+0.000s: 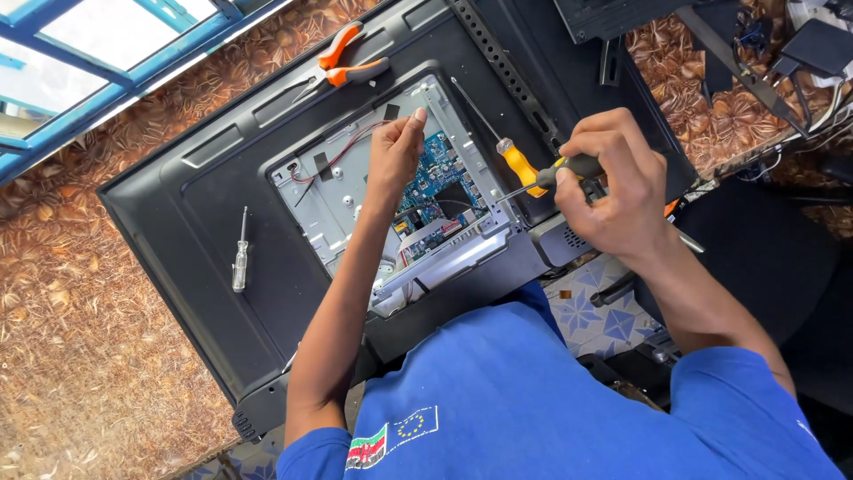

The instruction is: The person works on the internal components of a disassembled television, using a screwdriver to manipulate wires and parts on the circuit board. Another person wipes the back of a TV casing with a blue cloth nearby.

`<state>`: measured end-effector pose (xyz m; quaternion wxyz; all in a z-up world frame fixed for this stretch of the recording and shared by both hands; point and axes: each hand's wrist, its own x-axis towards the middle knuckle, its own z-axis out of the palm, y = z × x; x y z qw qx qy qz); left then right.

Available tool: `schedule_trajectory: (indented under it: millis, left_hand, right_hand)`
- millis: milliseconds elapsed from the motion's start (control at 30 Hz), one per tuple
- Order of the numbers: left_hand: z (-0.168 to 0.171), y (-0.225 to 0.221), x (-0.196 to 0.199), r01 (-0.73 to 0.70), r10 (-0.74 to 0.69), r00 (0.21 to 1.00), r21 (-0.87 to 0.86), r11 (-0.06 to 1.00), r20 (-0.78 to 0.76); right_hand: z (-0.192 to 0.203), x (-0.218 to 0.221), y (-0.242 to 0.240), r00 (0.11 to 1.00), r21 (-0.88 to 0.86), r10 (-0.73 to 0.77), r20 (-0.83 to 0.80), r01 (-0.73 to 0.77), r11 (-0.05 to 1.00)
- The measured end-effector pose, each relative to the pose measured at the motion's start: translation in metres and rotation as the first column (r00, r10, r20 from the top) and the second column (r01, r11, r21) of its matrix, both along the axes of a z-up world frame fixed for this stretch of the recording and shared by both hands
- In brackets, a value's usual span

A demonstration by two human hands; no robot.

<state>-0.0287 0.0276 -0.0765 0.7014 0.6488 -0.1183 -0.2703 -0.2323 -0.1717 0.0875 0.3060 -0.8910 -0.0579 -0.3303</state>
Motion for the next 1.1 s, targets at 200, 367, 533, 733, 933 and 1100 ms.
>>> schedule_trajectory:
  millis: [200, 367, 533, 733, 933, 1100]
  left_hand:
    - [0.007, -0.005, -0.006, 0.035, -0.035, 0.999, -0.005, 0.999, 0.013]
    - [0.012, -0.003, -0.009, 0.052, -0.053, 0.999, 0.006, 0.999, 0.014]
    - [0.004, -0.004, -0.011, 0.069, -0.071, 0.994, 0.028, 0.997, 0.08]
    - [0.059, -0.014, -0.044, 0.145, -0.221, 0.904, 0.224, 0.964, 0.367]
    - [0.079, -0.012, -0.071, 0.451, -0.507, 0.657, 0.248, 0.857, 0.558]
    - [0.069, -0.001, -0.079, 0.607, -0.599, 0.531, 0.224, 0.763, 0.6]
  right_hand:
    - [0.001, -0.006, 0.0, 1.0, 0.035, -0.008, -0.018, 0.009, 0.999]
    - [-0.001, -0.008, 0.0, 0.999, 0.043, -0.011, -0.042, 0.013, 0.999]
    - [0.003, -0.014, 0.003, 0.998, 0.004, -0.02, -0.059, 0.02, 1.0]
    - [0.048, -0.036, 0.038, 0.92, -0.737, -0.327, -0.214, 0.068, 0.673]
    - [0.051, -0.02, 0.022, 0.892, -0.735, -0.102, -0.44, -0.293, 0.611]
    - [0.033, -0.012, 0.005, 0.868, -0.583, 0.18, -0.463, -0.451, 0.676]
